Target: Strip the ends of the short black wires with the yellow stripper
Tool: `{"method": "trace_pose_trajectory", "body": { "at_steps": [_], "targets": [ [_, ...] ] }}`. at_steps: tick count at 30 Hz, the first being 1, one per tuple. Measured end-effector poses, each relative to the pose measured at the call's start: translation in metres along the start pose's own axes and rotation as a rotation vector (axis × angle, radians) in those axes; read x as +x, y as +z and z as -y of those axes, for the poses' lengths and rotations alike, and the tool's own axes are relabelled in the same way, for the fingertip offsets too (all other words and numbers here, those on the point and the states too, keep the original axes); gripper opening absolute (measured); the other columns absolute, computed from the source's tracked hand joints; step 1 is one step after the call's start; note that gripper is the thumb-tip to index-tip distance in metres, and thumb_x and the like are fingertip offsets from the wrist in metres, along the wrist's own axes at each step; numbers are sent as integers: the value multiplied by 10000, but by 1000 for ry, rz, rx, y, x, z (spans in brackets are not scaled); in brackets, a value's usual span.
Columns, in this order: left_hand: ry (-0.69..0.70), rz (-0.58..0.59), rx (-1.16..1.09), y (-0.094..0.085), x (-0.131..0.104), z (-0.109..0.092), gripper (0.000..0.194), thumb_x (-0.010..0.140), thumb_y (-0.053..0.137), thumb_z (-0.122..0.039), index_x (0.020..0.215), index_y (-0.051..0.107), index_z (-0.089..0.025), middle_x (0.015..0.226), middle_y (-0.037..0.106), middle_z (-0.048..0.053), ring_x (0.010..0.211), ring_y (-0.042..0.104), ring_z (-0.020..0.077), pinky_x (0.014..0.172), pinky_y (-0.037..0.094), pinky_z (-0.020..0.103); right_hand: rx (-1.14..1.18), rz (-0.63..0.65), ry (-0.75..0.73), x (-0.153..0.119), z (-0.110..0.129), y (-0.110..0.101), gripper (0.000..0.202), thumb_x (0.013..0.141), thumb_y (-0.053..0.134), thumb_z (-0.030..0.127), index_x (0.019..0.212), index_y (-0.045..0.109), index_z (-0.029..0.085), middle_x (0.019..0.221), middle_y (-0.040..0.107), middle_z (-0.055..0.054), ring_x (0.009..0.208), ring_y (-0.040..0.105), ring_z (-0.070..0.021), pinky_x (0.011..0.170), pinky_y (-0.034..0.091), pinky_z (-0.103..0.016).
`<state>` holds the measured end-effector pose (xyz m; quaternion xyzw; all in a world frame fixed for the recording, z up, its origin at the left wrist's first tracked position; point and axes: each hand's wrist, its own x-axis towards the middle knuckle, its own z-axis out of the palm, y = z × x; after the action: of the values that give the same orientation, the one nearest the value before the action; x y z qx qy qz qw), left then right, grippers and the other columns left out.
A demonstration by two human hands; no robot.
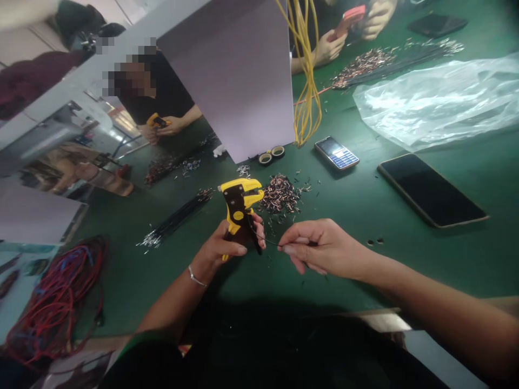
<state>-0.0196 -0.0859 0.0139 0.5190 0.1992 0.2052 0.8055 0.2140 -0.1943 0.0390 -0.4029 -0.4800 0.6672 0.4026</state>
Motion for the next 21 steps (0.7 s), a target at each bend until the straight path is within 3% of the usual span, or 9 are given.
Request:
{"method": "trace_pose_trajectory", "body": {
  "at_steps": [11, 21],
  "targets": [
    [3, -12, 28, 3, 1, 0, 594, 612, 850, -227, 1163, 631, -191, 901, 636, 66, 847, 631, 242, 831, 535, 441, 163, 109, 100, -1, -2, 4, 129, 825, 675, 289, 815, 610, 177, 521, 639, 35, 321, 450, -43, 314, 311, -159],
    [25, 6, 93, 5, 0, 1, 583, 650, 818, -170, 1202, 630, -174, 956, 657, 81, 868, 638, 236, 831, 527, 411, 190, 129, 82, 5, -9, 2, 141, 808, 702, 266, 855, 631, 154, 646, 696, -3, 382, 514, -50, 352, 363, -167]
  ]
}}
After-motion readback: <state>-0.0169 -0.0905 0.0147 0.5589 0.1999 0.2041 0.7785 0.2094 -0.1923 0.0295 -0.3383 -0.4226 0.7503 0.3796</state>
